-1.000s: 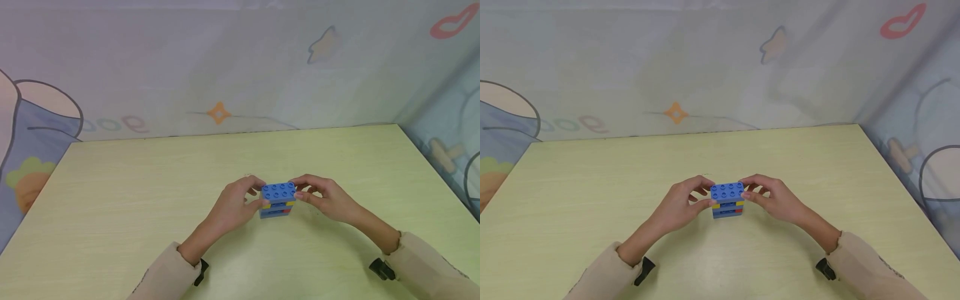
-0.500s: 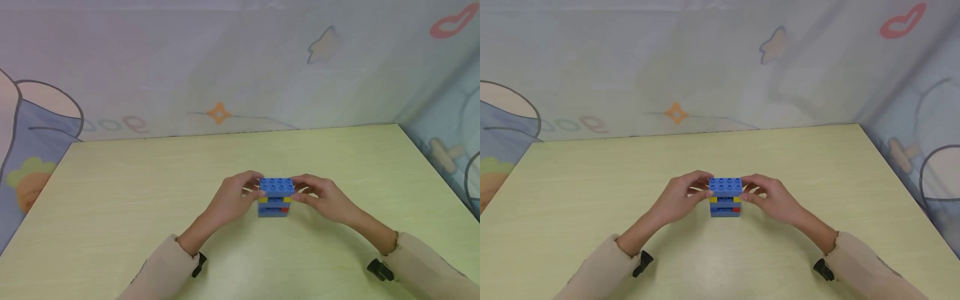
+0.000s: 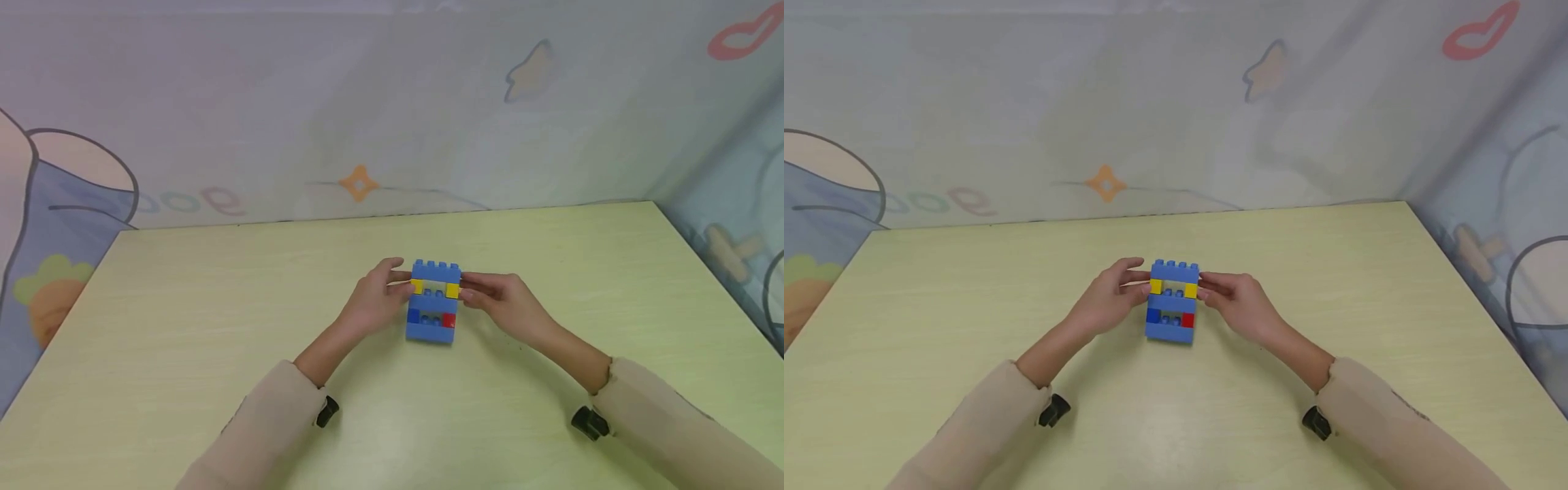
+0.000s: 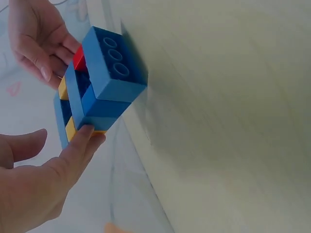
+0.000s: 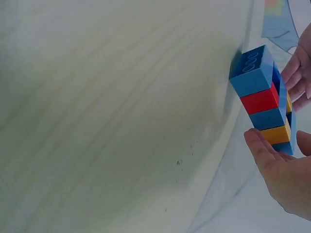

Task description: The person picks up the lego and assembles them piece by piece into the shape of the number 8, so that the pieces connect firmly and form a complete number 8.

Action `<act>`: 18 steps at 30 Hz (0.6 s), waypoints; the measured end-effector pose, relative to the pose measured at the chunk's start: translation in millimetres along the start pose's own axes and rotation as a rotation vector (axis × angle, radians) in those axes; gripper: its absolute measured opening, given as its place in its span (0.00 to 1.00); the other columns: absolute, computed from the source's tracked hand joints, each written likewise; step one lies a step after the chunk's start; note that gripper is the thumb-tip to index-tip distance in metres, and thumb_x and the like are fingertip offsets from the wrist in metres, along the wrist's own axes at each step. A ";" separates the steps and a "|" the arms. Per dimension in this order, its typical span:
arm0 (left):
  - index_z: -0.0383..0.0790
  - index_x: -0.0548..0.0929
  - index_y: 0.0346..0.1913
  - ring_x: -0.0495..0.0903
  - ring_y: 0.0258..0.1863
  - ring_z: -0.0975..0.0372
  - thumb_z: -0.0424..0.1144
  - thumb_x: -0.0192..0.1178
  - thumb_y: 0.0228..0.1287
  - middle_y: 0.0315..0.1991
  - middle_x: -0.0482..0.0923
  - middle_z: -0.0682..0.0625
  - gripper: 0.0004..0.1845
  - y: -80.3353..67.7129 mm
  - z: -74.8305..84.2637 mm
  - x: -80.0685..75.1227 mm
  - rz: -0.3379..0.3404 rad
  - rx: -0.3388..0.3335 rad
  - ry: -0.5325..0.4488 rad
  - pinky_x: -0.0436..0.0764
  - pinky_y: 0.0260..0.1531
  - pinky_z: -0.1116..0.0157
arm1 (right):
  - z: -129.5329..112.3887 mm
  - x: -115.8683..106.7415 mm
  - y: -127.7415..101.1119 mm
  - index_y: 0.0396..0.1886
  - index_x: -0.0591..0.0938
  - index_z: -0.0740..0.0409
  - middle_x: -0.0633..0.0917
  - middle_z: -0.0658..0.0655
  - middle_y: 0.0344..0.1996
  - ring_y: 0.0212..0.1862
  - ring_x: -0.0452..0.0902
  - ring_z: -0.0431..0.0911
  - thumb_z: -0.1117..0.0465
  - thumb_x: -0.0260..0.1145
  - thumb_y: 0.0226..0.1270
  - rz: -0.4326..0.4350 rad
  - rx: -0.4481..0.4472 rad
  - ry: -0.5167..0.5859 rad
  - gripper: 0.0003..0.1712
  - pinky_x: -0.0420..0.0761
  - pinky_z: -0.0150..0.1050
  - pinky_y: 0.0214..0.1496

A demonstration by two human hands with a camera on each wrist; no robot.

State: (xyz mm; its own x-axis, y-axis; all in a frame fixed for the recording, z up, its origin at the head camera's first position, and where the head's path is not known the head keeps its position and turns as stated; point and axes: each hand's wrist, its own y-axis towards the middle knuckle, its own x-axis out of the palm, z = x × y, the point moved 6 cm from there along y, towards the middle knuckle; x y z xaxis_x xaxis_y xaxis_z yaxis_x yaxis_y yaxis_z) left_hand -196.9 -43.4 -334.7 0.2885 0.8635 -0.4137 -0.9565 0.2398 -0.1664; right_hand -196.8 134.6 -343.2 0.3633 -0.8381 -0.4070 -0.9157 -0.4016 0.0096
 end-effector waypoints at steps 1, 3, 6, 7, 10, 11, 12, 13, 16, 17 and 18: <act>0.32 0.59 0.65 0.72 0.56 0.54 0.34 0.52 0.66 0.58 0.70 0.41 0.26 1.2 -1.9 0.2 -0.008 -0.021 -0.009 0.72 0.51 0.60 | 1.4 1.1 1.8 0.58 0.69 0.74 0.76 0.69 0.51 0.48 0.78 0.56 0.67 0.57 0.66 -0.010 0.020 0.010 0.23 0.76 0.41 0.47; 0.31 0.61 0.64 0.72 0.56 0.54 0.33 0.51 0.67 0.58 0.70 0.40 0.25 3.4 -5.3 0.7 -0.021 -0.051 -0.004 0.72 0.51 0.60 | 5.2 3.3 5.1 0.58 0.69 0.73 0.76 0.67 0.52 0.48 0.78 0.54 0.66 0.57 0.66 -0.028 0.061 0.014 0.23 0.76 0.40 0.48; 0.29 0.63 0.62 0.72 0.56 0.53 0.33 0.49 0.68 0.58 0.69 0.39 0.22 5.7 -9.7 1.2 -0.034 -0.078 0.021 0.72 0.51 0.60 | 10.9 6.8 8.2 0.59 0.70 0.70 0.76 0.65 0.53 0.49 0.77 0.52 0.65 0.57 0.66 -0.052 0.123 0.000 0.23 0.75 0.40 0.49; 0.29 0.63 0.61 0.72 0.55 0.53 0.32 0.49 0.68 0.58 0.70 0.39 0.21 6.3 -11.1 1.4 -0.035 -0.085 0.028 0.73 0.51 0.60 | 12.6 8.0 8.8 0.59 0.70 0.70 0.76 0.65 0.53 0.50 0.77 0.52 0.64 0.57 0.67 -0.059 0.138 -0.008 0.23 0.75 0.41 0.50; 0.28 0.65 0.60 0.72 0.54 0.53 0.31 0.48 0.67 0.56 0.70 0.40 0.20 7.8 -15.7 1.9 -0.038 -0.105 0.045 0.73 0.50 0.60 | 16.2 11.2 9.8 0.60 0.69 0.69 0.76 0.64 0.54 0.51 0.76 0.52 0.64 0.56 0.67 -0.077 0.165 -0.022 0.24 0.73 0.42 0.52; 0.29 0.66 0.60 0.72 0.53 0.53 0.31 0.48 0.67 0.56 0.71 0.40 0.20 8.4 -17.2 2.4 -0.041 -0.112 0.051 0.73 0.50 0.60 | 17.0 12.0 9.9 0.60 0.69 0.69 0.75 0.65 0.54 0.51 0.76 0.52 0.64 0.56 0.67 -0.083 0.168 -0.025 0.24 0.73 0.42 0.53; 0.29 0.66 0.60 0.73 0.53 0.53 0.31 0.48 0.67 0.56 0.71 0.40 0.19 9.1 -18.9 3.1 -0.044 -0.118 0.054 0.73 0.50 0.60 | 17.8 12.8 10.0 0.61 0.68 0.69 0.75 0.65 0.54 0.52 0.76 0.52 0.64 0.56 0.67 -0.088 0.172 -0.025 0.24 0.73 0.42 0.53; 0.29 0.66 0.59 0.73 0.53 0.53 0.31 0.48 0.67 0.56 0.71 0.40 0.19 9.8 -20.7 3.7 -0.047 -0.122 0.058 0.73 0.50 0.60 | 18.6 13.3 10.1 0.61 0.68 0.69 0.75 0.65 0.55 0.52 0.75 0.52 0.64 0.56 0.67 -0.092 0.180 -0.021 0.24 0.73 0.42 0.53; 0.28 0.67 0.59 0.72 0.52 0.52 0.31 0.49 0.67 0.55 0.71 0.39 0.19 11.5 -24.3 5.1 -0.056 -0.125 0.070 0.73 0.50 0.60 | 21.6 14.9 10.1 0.61 0.67 0.70 0.74 0.66 0.55 0.52 0.75 0.53 0.63 0.57 0.67 -0.106 0.199 -0.013 0.25 0.73 0.42 0.52; 0.28 0.67 0.59 0.72 0.52 0.52 0.31 0.49 0.67 0.55 0.71 0.39 0.19 11.8 -24.9 5.5 -0.058 -0.126 0.070 0.73 0.50 0.60 | 22.3 15.2 10.3 0.61 0.67 0.70 0.74 0.66 0.55 0.52 0.75 0.54 0.62 0.57 0.67 -0.110 0.205 -0.010 0.26 0.73 0.42 0.52; 0.28 0.67 0.59 0.72 0.53 0.52 0.30 0.49 0.67 0.55 0.71 0.39 0.19 12.1 -25.7 5.8 -0.060 -0.127 0.069 0.72 0.51 0.60 | 23.2 15.6 10.4 0.62 0.67 0.70 0.74 0.66 0.56 0.53 0.74 0.54 0.62 0.57 0.67 -0.114 0.210 -0.004 0.26 0.73 0.42 0.52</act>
State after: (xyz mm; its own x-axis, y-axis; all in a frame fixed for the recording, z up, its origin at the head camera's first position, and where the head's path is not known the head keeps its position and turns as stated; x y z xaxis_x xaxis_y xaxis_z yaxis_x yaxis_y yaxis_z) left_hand -205.7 -46.9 -362.1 0.3515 0.8158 -0.4593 -0.9253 0.2280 -0.3031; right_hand -204.6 126.0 -370.6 0.4658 -0.7903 -0.3980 -0.8847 -0.4075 -0.2262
